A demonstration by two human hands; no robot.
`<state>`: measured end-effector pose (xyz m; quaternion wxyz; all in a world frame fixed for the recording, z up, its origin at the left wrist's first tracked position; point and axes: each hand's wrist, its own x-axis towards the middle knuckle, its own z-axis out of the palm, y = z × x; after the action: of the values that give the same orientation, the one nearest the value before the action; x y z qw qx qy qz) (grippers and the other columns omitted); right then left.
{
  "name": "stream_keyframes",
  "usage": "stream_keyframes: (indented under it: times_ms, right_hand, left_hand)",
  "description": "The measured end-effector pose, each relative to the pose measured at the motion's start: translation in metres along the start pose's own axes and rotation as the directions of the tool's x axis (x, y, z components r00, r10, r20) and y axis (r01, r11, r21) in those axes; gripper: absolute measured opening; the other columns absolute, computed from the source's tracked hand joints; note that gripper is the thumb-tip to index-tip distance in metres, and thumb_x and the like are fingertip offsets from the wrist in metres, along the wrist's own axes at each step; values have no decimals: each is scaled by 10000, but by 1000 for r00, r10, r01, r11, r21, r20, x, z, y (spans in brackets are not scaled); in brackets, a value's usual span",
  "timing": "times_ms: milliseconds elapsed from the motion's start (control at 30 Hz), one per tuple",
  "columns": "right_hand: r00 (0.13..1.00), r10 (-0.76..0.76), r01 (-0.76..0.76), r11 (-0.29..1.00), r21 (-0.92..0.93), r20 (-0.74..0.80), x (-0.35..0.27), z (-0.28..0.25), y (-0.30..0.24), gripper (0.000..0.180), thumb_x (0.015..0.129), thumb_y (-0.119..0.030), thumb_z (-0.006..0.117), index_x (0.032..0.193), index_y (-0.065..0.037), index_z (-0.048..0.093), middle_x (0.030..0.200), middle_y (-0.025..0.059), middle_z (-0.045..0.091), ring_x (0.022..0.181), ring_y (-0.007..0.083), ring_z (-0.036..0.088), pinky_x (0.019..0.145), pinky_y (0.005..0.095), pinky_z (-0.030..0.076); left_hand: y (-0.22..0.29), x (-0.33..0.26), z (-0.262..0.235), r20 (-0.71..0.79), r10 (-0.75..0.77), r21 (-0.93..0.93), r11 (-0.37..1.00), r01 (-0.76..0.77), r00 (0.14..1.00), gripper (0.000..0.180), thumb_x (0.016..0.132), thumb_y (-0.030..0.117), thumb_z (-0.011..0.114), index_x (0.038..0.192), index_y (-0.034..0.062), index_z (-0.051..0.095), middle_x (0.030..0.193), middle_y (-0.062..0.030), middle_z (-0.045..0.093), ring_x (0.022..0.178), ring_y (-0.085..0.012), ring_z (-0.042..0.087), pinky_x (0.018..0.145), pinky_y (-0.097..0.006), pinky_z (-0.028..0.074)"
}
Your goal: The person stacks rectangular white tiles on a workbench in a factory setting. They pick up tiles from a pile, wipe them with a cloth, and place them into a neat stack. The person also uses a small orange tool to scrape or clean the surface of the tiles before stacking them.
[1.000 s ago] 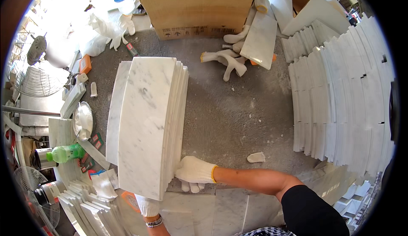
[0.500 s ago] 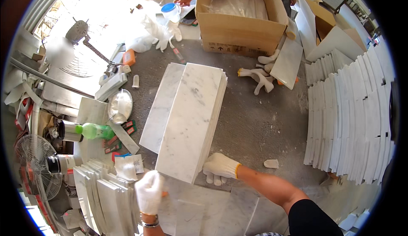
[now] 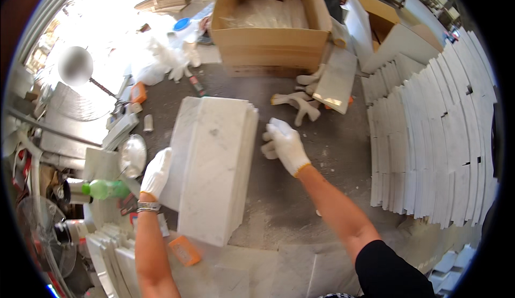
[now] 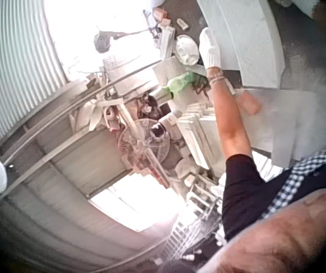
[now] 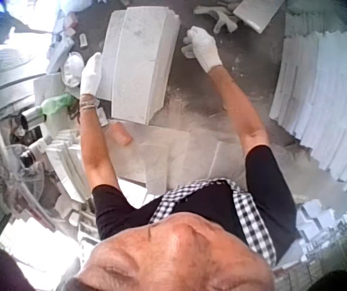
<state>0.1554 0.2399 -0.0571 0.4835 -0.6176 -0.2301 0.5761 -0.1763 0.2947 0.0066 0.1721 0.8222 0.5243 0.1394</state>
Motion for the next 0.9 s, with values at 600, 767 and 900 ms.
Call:
stream_keyframes:
  times_ms: [600, 767, 900]
  right_hand:
    - [992, -79, 85, 995, -57, 103, 41, 28, 1, 363, 1002, -242, 446, 1015, 39, 675, 745, 104, 629, 561, 186, 600, 543, 375, 492]
    - [975, -159, 192, 955, -226, 156, 60, 28, 0, 389, 1000, -254, 440, 960, 60, 667, 792, 217, 680, 684, 328, 679, 694, 449, 540]
    - [945, -228, 287, 922, -260, 236, 70, 20, 0, 427, 1012, -266, 440, 925, 78, 677, 901, 316, 689, 823, 444, 702, 794, 491, 549]
  left_hand:
    - [-32, -28, 37, 277, -418, -594, 633, 496, 865, 502, 1119, 413, 524, 1316, -31, 651, 1114, -46, 724, 963, -134, 614, 908, -319, 512]
    - [-30, -34, 44, 307, -520, -501, 624, 600, 797, 481, 1137, 388, 498, 1296, -35, 661, 1122, -47, 724, 969, -112, 622, 887, -289, 516]
    - [-22, -38, 52, 265, -563, -643, 502, 579, 783, 421, 1140, 360, 500, 1223, -4, 694, 1072, -31, 713, 924, -98, 619, 832, -274, 528]
